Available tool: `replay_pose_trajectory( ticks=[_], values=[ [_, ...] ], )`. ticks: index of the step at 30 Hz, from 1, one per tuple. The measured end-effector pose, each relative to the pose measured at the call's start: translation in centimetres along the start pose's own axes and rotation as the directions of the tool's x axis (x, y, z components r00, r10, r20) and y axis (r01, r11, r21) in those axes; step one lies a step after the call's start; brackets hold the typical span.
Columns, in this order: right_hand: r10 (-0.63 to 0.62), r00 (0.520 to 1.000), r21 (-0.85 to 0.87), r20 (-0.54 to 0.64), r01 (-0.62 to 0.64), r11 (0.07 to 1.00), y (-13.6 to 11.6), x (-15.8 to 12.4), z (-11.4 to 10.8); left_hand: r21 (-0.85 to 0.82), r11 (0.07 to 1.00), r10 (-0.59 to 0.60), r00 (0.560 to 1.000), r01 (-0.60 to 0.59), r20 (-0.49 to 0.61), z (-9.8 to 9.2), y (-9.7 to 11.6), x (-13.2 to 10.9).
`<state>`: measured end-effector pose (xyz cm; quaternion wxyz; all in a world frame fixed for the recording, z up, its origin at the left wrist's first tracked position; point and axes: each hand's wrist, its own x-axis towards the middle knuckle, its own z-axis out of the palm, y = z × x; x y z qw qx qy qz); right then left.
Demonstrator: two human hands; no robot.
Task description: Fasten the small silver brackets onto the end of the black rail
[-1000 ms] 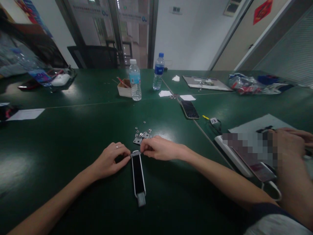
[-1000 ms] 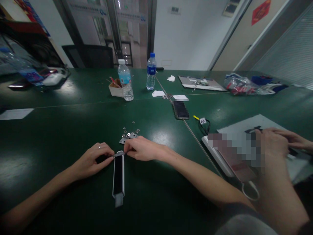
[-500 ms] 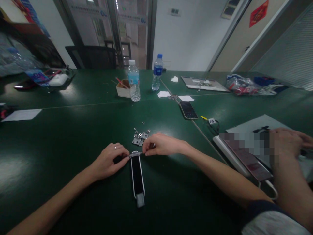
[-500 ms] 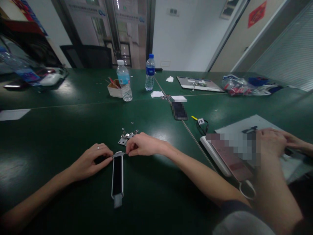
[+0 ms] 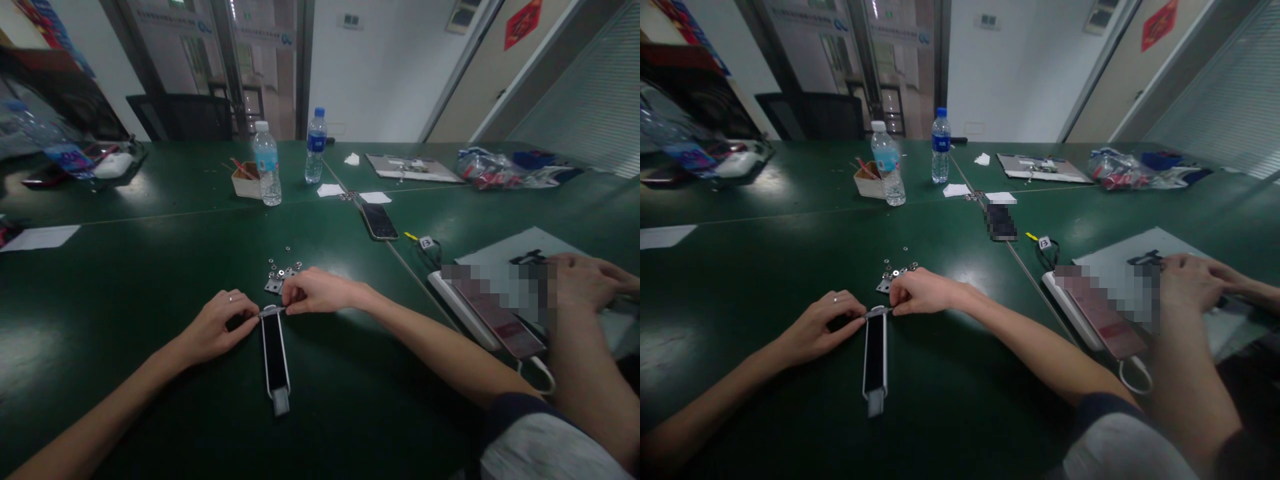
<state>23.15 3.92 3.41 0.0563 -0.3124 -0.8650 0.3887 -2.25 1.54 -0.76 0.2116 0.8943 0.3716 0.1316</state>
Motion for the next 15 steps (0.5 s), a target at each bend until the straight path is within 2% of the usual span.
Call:
replay_pose_trajectory(
  ticks=[9, 15],
  values=[
    [0.054, 0.998, -0.040, -0.025, -0.055, 0.998, -1.5, -0.3, -0.2, 0.010, 1.000, -0.019, 1.000, 0.019, 0.015, -0.3, 0.3, 0.1],
    [0.135, 0.978, -0.080, -0.160, -0.149, 0.986, -2.7, -0.5, 1.3, 0.020, 0.999, -0.027, 1.000, 0.026, 0.015, -0.2, 0.1, -0.1]
  ],
)
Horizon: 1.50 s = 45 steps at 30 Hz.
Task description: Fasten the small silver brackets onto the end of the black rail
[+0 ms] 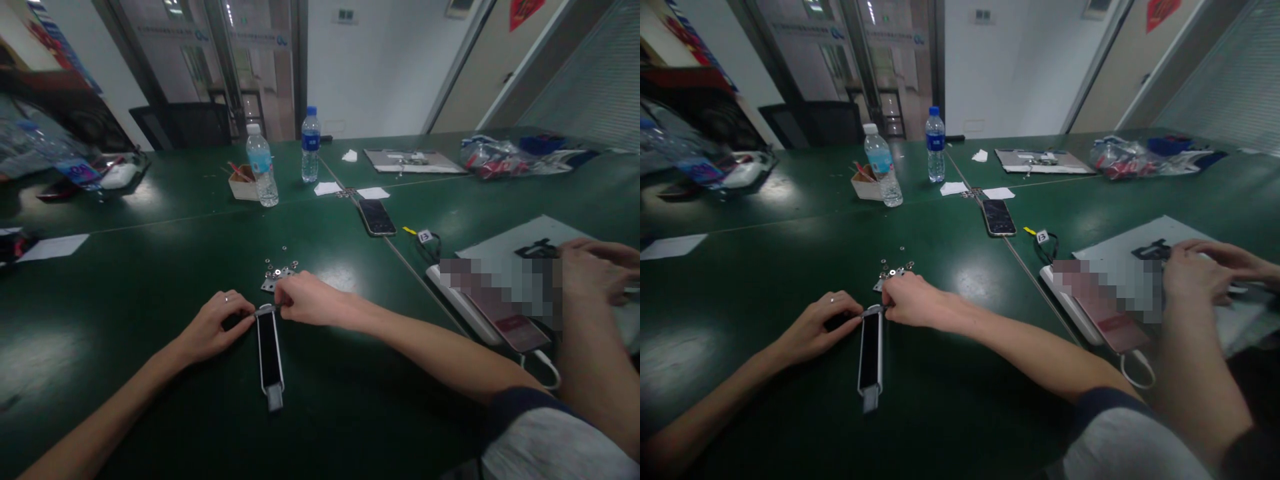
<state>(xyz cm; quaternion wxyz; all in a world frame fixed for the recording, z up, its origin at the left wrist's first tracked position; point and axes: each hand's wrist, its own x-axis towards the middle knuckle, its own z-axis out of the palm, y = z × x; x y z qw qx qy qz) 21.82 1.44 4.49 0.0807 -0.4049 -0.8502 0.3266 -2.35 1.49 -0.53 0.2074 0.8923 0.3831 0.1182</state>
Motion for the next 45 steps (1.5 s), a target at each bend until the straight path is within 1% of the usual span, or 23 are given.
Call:
replay_pose_trajectory(
  ticks=[5, 8, 12, 15, 17, 19, 20, 22, 24, 25, 26, 27, 29, 32, 35, 40, 45],
  values=[
    [0.018, 0.998, -0.028, -0.059, -0.020, 0.999, -0.3, -0.2, 0.7, 0.002, 1.000, -0.017, 1.000, 0.017, 0.006, 0.0, 0.0, -0.1],
    [0.029, 0.997, 0.016, -0.074, -0.028, 0.999, -0.3, -0.2, 0.7, 0.010, 1.000, -0.023, 1.000, 0.023, 0.013, 0.0, 0.2, -0.1],
    [0.061, 0.998, 0.137, -0.012, -0.058, 0.989, -0.3, -0.1, 1.0, 0.017, 1.000, -0.010, 1.000, 0.010, 0.003, -0.1, 0.6, -0.1],
    [0.031, 1.000, 0.210, -0.003, -0.030, 0.977, -0.2, -0.2, 1.2, 0.015, 1.000, -0.013, 1.000, 0.013, 0.013, -0.2, 0.8, -0.2],
    [0.005, 1.000, 0.206, 0.004, -0.005, 0.979, -0.2, -0.3, 0.9, 0.007, 1.000, -0.009, 1.000, 0.009, 0.012, -0.2, 1.0, -0.1],
    [0.000, 1.000, 0.138, 0.016, -0.002, 0.990, -0.2, -0.4, -0.1, -0.004, 1.000, -0.007, 1.000, 0.007, 0.009, -0.3, 1.1, -0.1],
    [0.017, 1.000, 0.084, 0.008, -0.018, 0.996, -0.1, -0.4, -0.7, -0.011, 1.000, -0.009, 1.000, 0.009, 0.005, -0.2, 1.1, -0.1],
    [0.090, 0.994, -0.026, -0.064, -0.092, 0.995, 0.5, -0.2, -2.0, -0.024, 1.000, -0.010, 1.000, 0.010, -0.004, -0.2, 1.1, 0.0],
    [0.151, 0.972, -0.125, -0.182, -0.175, 0.976, 1.7, 0.4, -2.7, -0.034, 0.999, -0.004, 1.000, 0.003, -0.009, -0.1, 1.1, 0.0],
    [0.147, 0.962, -0.169, -0.231, -0.188, 0.967, 2.5, 0.7, -2.8, -0.036, 0.999, -0.001, 1.000, 0.000, -0.008, 0.0, 1.1, 0.0],
    [0.134, 0.960, -0.199, -0.247, -0.186, 0.962, 3.3, 1.0, -2.7, -0.036, 0.999, 0.002, 1.000, -0.002, -0.001, 0.0, 1.0, 0.1],
    [0.117, 0.964, -0.220, -0.241, -0.171, 0.960, 4.2, 1.4, -2.4, -0.032, 0.999, -0.003, 1.000, 0.003, 0.002, 0.1, 1.0, 0.1],
    [0.040, 0.977, -0.249, -0.210, -0.093, 0.964, 5.8, 2.0, -1.6, -0.023, 1.000, -0.012, 1.000, 0.012, 0.006, 0.1, 1.0, 0.1],
    [-0.018, 0.978, -0.288, -0.206, -0.043, 0.957, 7.2, 2.6, -0.6, -0.023, 1.000, -0.004, 1.000, 0.004, 0.004, 0.1, 1.0, 0.1],
    [-0.040, 0.977, -0.342, -0.212, -0.035, 0.939, 7.5, 2.9, -0.5, -0.014, 1.000, 0.006, 1.000, -0.006, 0.003, 0.1, 1.1, 0.0],
    [-0.084, 0.980, -0.420, -0.182, 0.000, 0.907, 7.6, 2.9, -0.9, 0.000, 1.000, 0.023, 1.000, -0.023, -0.007, 0.2, 1.0, 0.0],
    [-0.133, 0.973, -0.490, -0.191, 0.023, 0.871, 8.0, 2.9, -0.6, 0.005, 1.000, 0.024, 1.000, -0.024, -0.009, 0.1, 1.3, 0.2]
  ],
)
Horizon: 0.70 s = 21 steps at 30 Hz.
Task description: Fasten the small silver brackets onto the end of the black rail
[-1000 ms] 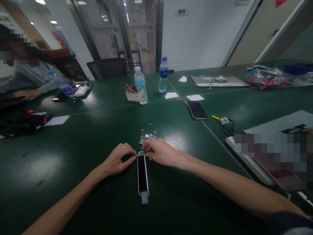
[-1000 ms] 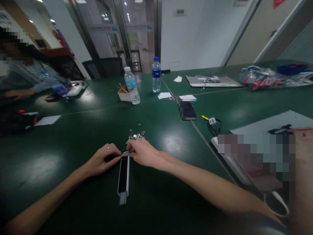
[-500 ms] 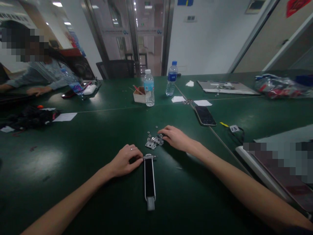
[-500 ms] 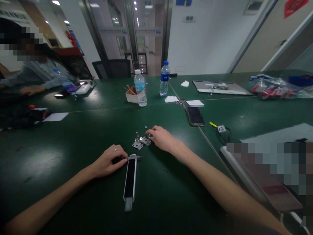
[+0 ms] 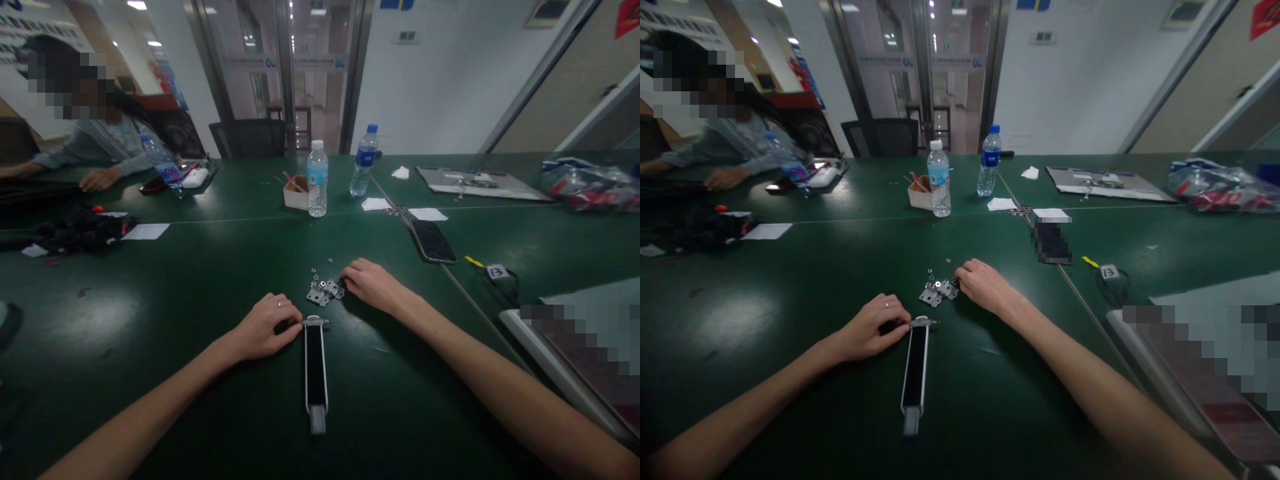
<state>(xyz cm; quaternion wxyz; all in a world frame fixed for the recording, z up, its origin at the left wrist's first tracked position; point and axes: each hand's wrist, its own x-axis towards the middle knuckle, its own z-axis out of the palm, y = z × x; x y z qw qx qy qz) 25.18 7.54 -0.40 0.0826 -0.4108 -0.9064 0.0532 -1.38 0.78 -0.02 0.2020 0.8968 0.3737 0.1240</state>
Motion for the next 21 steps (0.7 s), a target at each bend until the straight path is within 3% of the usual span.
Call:
replay_pose_trajectory(
  ticks=[6, 8, 13, 21],
  values=[
    [0.065, 0.996, 0.128, -0.066, -0.057, 0.990, -1.0, -0.2, -1.2, -0.011, 1.000, 0.002, 1.000, -0.002, 0.001, 0.1, -0.1, 0.0],
    [0.104, 0.995, 0.238, 0.002, -0.102, 0.966, -2.0, -0.4, -2.4, -0.011, 1.000, 0.006, 1.000, -0.006, -0.004, 0.1, -0.1, 0.0],
    [-0.033, 0.980, 0.391, 0.197, -0.047, 0.919, -4.9, -1.1, -4.5, -0.016, 1.000, 0.014, 1.000, -0.014, -0.006, 0.1, 0.0, 0.0],
    [-0.142, 0.944, 0.464, 0.298, -0.013, 0.886, -5.4, -1.5, -4.4, -0.011, 1.000, -0.001, 1.000, 0.001, 0.002, 0.1, 0.0, 0.0]
  ],
)
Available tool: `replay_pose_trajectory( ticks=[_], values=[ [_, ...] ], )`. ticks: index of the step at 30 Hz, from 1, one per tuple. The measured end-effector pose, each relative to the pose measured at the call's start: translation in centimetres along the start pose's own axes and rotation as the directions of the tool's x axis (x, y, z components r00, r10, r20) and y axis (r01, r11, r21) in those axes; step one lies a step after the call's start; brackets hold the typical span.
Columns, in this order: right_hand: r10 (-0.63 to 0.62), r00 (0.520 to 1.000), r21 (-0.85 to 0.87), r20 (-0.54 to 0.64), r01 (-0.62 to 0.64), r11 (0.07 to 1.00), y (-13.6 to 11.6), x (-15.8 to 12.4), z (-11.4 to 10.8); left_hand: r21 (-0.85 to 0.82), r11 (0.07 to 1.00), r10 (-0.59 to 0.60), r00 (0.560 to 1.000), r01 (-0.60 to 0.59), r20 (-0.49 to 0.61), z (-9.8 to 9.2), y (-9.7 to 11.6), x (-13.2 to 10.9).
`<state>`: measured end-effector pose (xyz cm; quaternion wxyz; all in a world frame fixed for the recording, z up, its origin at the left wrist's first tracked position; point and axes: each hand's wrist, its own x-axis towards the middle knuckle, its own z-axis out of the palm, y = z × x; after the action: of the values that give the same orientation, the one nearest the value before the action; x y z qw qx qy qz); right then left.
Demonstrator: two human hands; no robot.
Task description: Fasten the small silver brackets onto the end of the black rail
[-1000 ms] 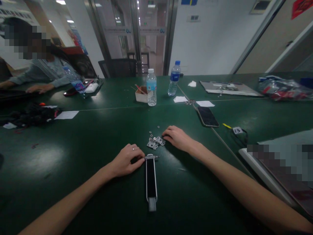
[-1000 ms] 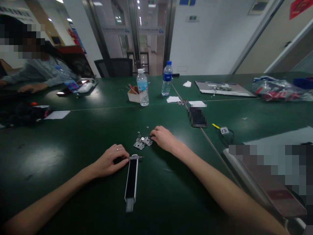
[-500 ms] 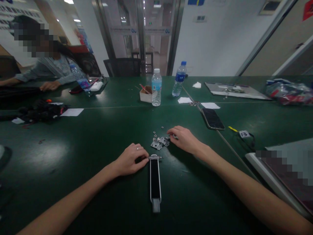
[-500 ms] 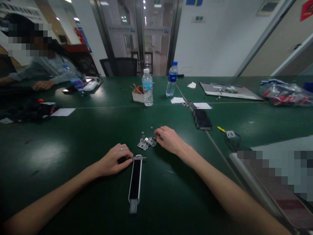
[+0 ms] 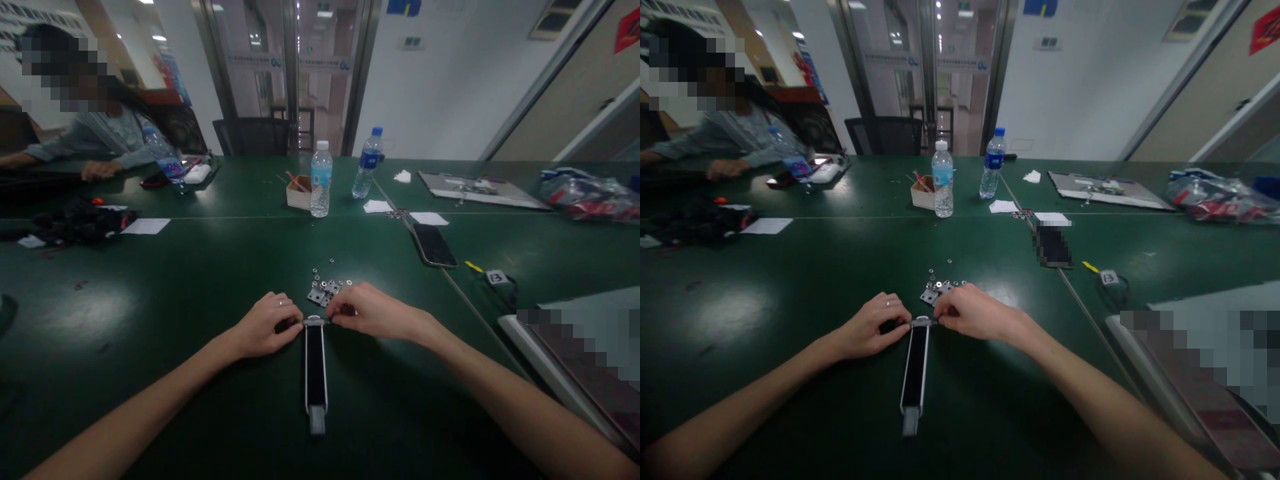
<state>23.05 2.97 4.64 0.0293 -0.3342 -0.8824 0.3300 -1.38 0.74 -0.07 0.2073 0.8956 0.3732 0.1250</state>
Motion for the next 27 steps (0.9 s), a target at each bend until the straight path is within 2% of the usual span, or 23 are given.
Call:
replay_pose_trajectory(
  ticks=[11, 16, 27],
  values=[
    [0.020, 1.000, 0.071, 0.020, -0.022, 0.997, 0.2, 0.0, 0.3, -0.009, 1.000, 0.008, 1.000, -0.008, -0.009, 0.2, -0.3, -0.1],
    [0.024, 1.000, 0.114, -0.013, -0.022, 0.993, -0.1, 0.1, 0.6, -0.011, 1.000, -0.006, 1.000, 0.006, 0.000, 0.0, -0.1, 0.0],
    [0.031, 0.999, 0.050, -0.035, -0.029, 0.998, -0.3, 0.0, 1.2, -0.011, 1.000, 0.003, 1.000, -0.003, 0.000, 0.1, -0.3, -0.1]
  ],
)
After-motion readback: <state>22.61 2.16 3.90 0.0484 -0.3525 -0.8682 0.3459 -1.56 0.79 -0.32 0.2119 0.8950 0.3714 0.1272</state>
